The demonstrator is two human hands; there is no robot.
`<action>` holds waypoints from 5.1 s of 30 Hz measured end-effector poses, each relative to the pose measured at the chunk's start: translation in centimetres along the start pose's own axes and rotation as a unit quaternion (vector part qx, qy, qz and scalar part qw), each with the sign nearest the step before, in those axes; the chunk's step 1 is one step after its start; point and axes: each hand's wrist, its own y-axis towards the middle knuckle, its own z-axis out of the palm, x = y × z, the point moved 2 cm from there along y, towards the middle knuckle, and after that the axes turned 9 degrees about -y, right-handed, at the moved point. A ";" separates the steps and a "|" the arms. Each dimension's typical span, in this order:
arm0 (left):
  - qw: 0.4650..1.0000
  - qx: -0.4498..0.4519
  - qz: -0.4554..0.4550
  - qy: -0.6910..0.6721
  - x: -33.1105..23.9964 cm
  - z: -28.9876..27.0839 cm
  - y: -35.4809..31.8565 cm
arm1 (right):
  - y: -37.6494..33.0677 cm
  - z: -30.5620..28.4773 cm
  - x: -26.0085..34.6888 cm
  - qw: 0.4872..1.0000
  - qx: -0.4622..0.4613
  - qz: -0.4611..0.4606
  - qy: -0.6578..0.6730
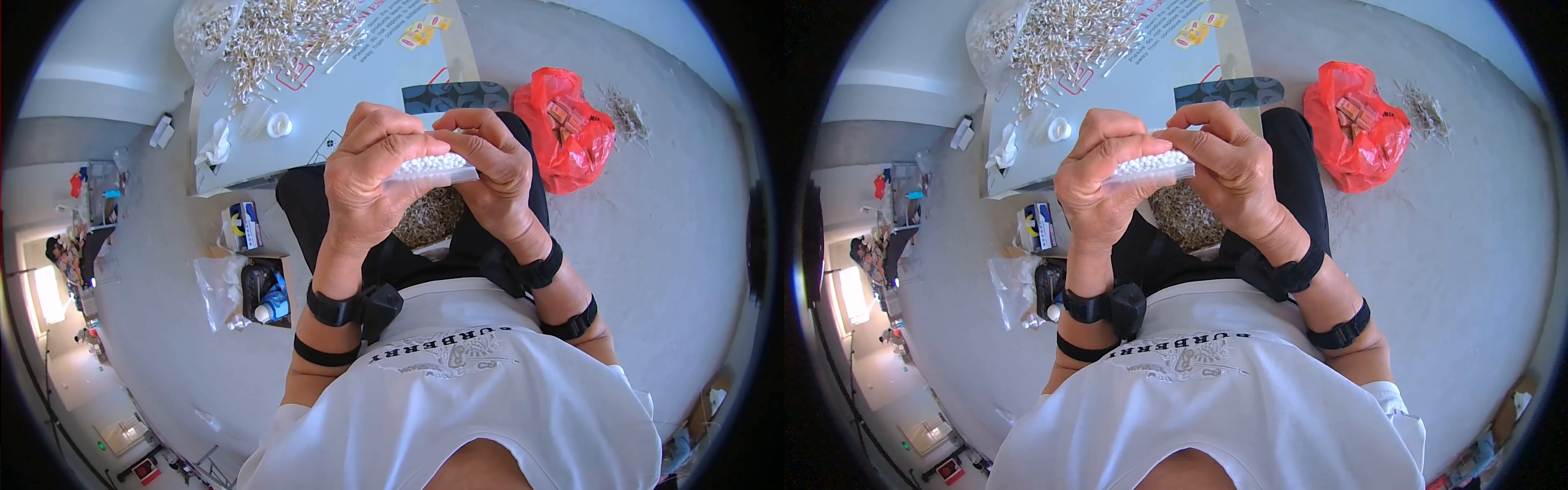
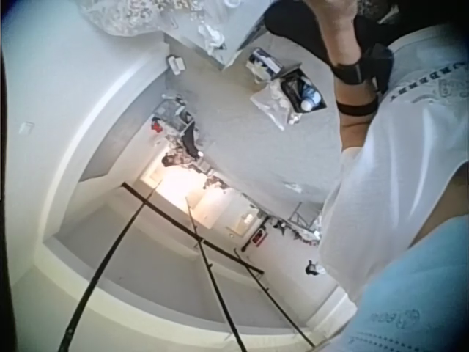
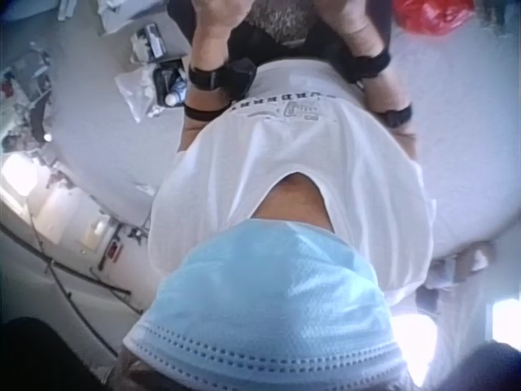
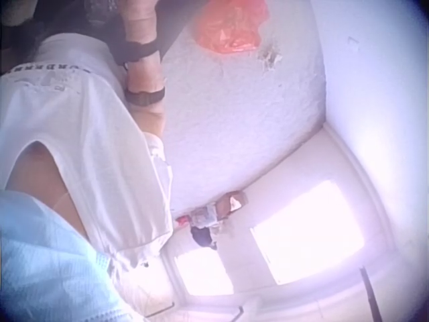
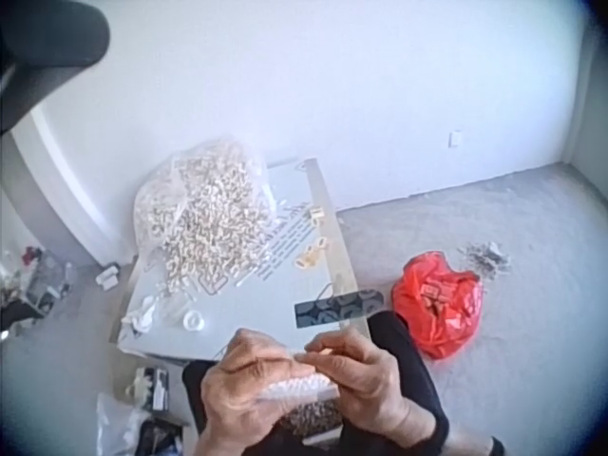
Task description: The recorder is sorting and packing bundles of cotton swabs into small plastic bags.
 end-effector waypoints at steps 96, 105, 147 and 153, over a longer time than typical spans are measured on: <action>0.829 -0.098 -0.225 0.503 25.1 -15.5 -7.2 | -3.7 3.1 -11.2 0.878 0.130 0.452 0.093; 0.852 -0.085 -0.240 0.458 24.8 -15.7 -7.1 | -3.9 3.5 -12.1 0.870 0.146 0.465 0.079; 0.842 -0.485 0.020 0.236 21.2 -15.2 -1.0 | -4.6 3.7 -15.5 0.844 0.147 0.507 0.090; 0.933 -0.296 -0.189 0.079 16.7 0.6 -5.5 | -2.1 6.1 -12.8 0.875 0.138 0.411 0.216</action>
